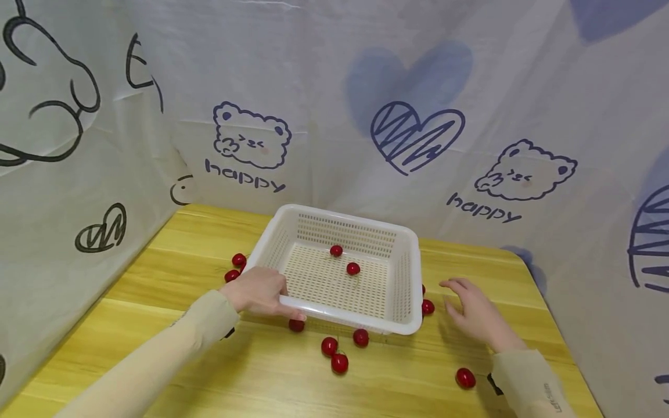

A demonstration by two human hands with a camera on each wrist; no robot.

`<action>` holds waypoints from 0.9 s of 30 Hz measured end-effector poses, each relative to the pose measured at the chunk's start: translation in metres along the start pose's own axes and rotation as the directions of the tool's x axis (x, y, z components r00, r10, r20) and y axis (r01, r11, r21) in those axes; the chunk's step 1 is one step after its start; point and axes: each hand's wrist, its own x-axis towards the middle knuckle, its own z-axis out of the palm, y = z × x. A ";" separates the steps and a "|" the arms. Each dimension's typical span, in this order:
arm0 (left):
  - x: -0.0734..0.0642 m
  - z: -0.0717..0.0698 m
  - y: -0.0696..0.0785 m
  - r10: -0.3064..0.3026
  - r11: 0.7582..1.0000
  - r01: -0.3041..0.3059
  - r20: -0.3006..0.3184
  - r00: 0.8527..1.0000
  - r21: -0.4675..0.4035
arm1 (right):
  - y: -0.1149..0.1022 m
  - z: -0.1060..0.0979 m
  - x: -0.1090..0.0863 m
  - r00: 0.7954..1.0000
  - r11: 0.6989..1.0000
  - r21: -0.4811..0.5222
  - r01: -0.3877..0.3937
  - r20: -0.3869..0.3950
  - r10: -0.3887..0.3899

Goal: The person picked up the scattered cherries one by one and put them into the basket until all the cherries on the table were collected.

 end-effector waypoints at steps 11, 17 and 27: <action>0.001 0.000 0.000 -0.002 1.000 0.002 0.003 1.000 0.016 | 0.010 0.022 -0.007 0.986 0.995 -0.078 0.066 0.160 -0.052; 0.001 0.000 0.001 0.000 1.000 0.000 0.002 1.000 0.010 | 0.008 0.028 -0.005 0.979 0.995 -0.055 0.079 0.194 -0.067; 0.002 0.000 0.000 0.015 1.000 -0.015 -0.001 1.000 -0.001 | 0.015 0.032 -0.005 0.976 0.994 -0.047 0.102 0.200 -0.091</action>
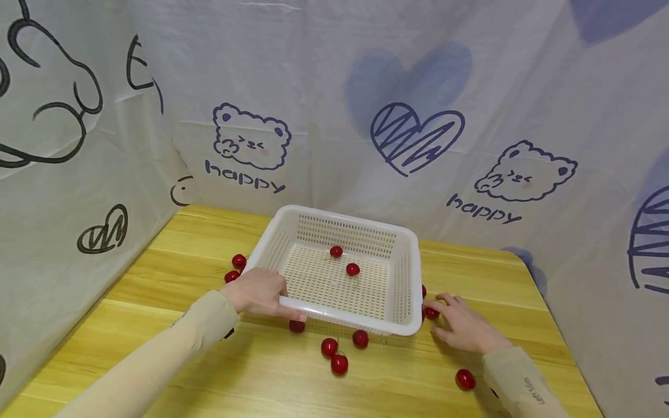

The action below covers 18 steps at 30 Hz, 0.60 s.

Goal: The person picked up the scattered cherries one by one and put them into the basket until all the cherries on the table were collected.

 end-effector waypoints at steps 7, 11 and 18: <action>0.000 0.000 0.000 -0.003 1.000 0.003 0.000 1.000 -0.006 | 0.004 0.000 0.000 0.999 0.999 0.009 -0.032 0.033 0.032; -0.001 -0.001 -0.001 0.002 1.000 -0.002 -0.004 1.000 -0.007 | 0.004 -0.002 0.002 0.999 1.000 0.020 -0.023 0.032 0.022; -0.001 -0.001 0.000 0.008 1.000 -0.008 -0.004 1.000 -0.002 | 0.008 -0.001 0.006 0.994 0.998 0.018 -0.054 0.097 0.053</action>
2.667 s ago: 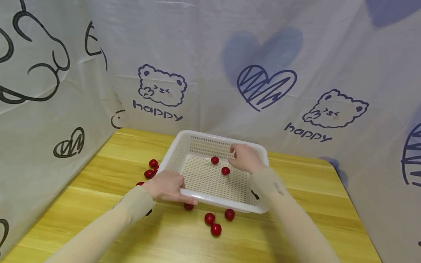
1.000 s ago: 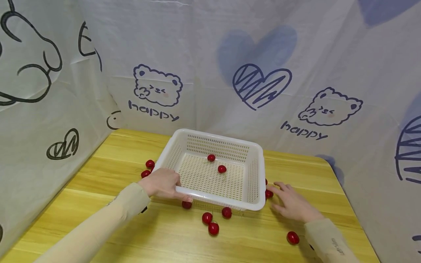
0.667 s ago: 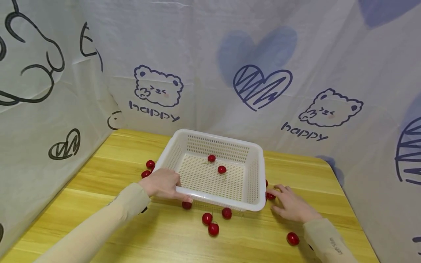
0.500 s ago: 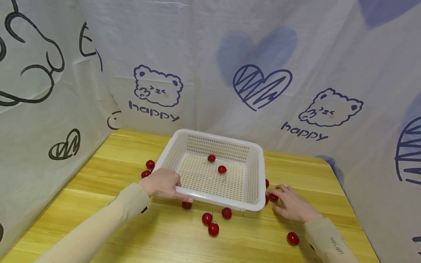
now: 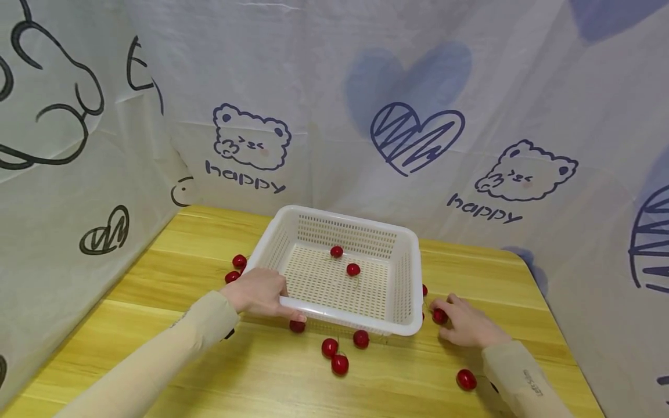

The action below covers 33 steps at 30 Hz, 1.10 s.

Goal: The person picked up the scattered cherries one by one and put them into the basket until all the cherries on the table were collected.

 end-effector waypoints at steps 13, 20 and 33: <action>-0.001 0.000 0.001 0.015 0.999 -0.015 0.000 1.000 0.035 | 0.002 0.005 0.007 0.998 0.994 0.097 -0.058 0.021 0.056; -0.002 -0.001 0.001 0.012 0.999 -0.012 0.001 1.000 0.033 | 0.003 0.006 0.006 0.997 0.985 0.152 -0.081 0.028 0.078; -0.001 0.001 0.000 0.009 0.999 -0.009 0.000 1.000 0.040 | -0.004 -0.003 0.003 0.996 0.971 0.218 -0.094 0.026 0.090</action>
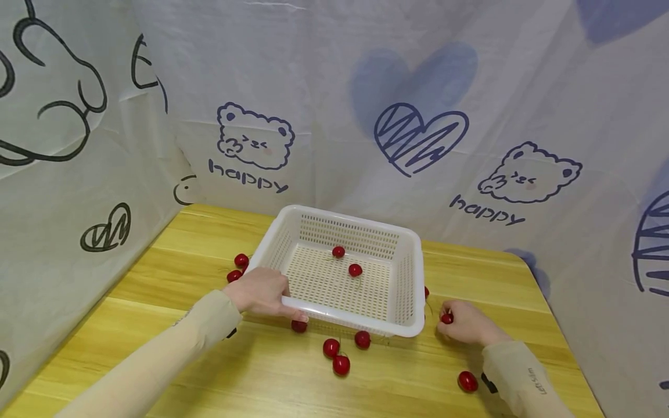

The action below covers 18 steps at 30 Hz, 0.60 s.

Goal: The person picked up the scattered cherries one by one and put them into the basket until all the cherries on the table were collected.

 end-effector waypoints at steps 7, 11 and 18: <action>-0.001 -0.001 0.001 -0.011 1.000 0.011 0.005 1.000 0.003 | 0.000 -0.005 0.003 1.000 1.000 0.012 -0.016 -0.016 0.017; 0.000 0.000 0.000 -0.019 1.000 0.019 0.006 1.000 0.005 | -0.004 -0.010 0.003 0.998 0.998 -0.034 -0.048 -0.042 0.047; 0.000 0.000 0.000 -0.021 1.000 0.021 0.008 1.000 -0.006 | -0.011 -0.025 0.004 0.991 0.994 -0.080 -0.074 -0.122 0.064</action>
